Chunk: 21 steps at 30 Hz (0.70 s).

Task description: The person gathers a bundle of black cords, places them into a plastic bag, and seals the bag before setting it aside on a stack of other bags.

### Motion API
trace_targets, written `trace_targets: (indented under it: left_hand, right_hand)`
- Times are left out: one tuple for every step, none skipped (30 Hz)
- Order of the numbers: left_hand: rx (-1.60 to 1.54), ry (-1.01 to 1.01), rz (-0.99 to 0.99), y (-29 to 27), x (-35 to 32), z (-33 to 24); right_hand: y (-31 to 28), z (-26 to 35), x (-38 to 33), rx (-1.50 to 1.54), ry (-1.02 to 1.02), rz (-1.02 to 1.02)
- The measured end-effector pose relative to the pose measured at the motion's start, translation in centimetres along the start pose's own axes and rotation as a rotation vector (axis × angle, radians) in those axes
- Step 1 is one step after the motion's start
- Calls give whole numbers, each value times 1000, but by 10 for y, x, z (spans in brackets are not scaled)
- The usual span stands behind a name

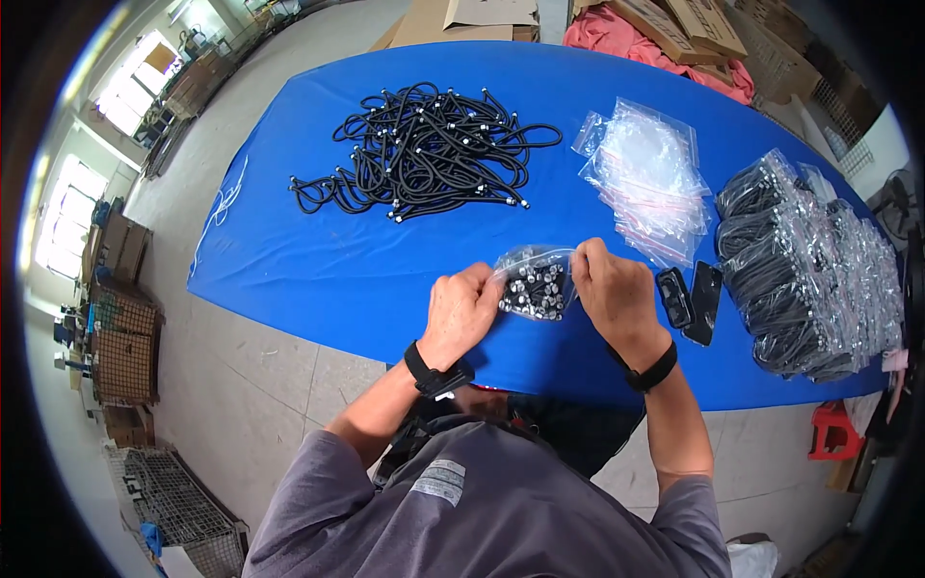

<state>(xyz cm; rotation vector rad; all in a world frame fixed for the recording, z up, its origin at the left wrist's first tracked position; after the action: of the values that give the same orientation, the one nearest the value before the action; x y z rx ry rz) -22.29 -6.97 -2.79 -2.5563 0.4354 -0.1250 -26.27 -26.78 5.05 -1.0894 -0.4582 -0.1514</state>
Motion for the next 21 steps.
trace_targets:
  left_hand:
    - [108,145,-126,-12,-1,-19]
    - [106,145,-127,-15,-1,-27]
    - [52,142,-144,-18,-2,-39]
    - [2,136,-166,-23,-4,-50]
    - [-47,129,-188,-29,-5,-60]
    - [-51,129,-182,-36,-5,-69]
    - [5,137,-151,-44,-1,-79]
    - [64,148,-126,-54,2,-87]
    - [122,159,-101,-58,4,-92]
    - [121,163,-101,-57,4,-92]
    - [175,210,-52,-51,3,-94]
    - [228,257,-2,-45,3,-98]
    - [281,303,49,-40,2,-101]
    - [281,305,51,-42,2,-100]
    - [87,142,99,-47,5,-88]
    - [-107,-29,145,-51,3,-82]
    - [-302,-200,187,-50,-1,-72]
    - [-302,-193,187,-52,2,-71]
    - [-358,-192,207,-50,5,-67]
    - [-414,-191,227,-48,8,-62]
    - [-469,-192,246,-45,12,-58]
  right_hand:
    - [3,-6,-1,-17,62,34]
    - [2,-5,-1,-18,61,35]
    - [-6,-2,-1,17,32,-3]
    - [-15,3,1,57,-1,-41]
    - [-24,7,2,98,-35,-78]
    - [-32,9,3,95,-30,-76]
    - [-41,11,5,169,-23,-30]
    - [-49,13,9,244,-23,13]
    - [-51,14,11,319,-23,56]
    - [-51,14,10,317,-23,54]
    - [-44,18,9,296,-61,98]
    - [-39,25,10,275,-97,142]
    - [-35,30,10,254,-133,186]
    - [-39,28,10,254,-131,185]
    - [-39,15,10,397,44,272]
    - [-42,9,10,542,222,365]
    - [-37,3,5,685,402,456]
    - [-35,-3,8,681,400,450]
    - [-29,-16,8,786,430,407]
    - [-21,-29,8,891,458,362]
    - [-15,-38,8,998,485,317]
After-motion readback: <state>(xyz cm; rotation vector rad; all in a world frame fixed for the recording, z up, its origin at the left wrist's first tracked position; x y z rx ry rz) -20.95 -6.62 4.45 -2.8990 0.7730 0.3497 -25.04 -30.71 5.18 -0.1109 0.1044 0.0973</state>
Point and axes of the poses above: each hand's wrist, its own x-axis towards the middle knuckle, its own y-axis out of the palm, z = x × y, the point moved 8 cm from there along x, towards the middle knuckle, and after that the axes turned 3 degrees about z, right-handed, at the moved point
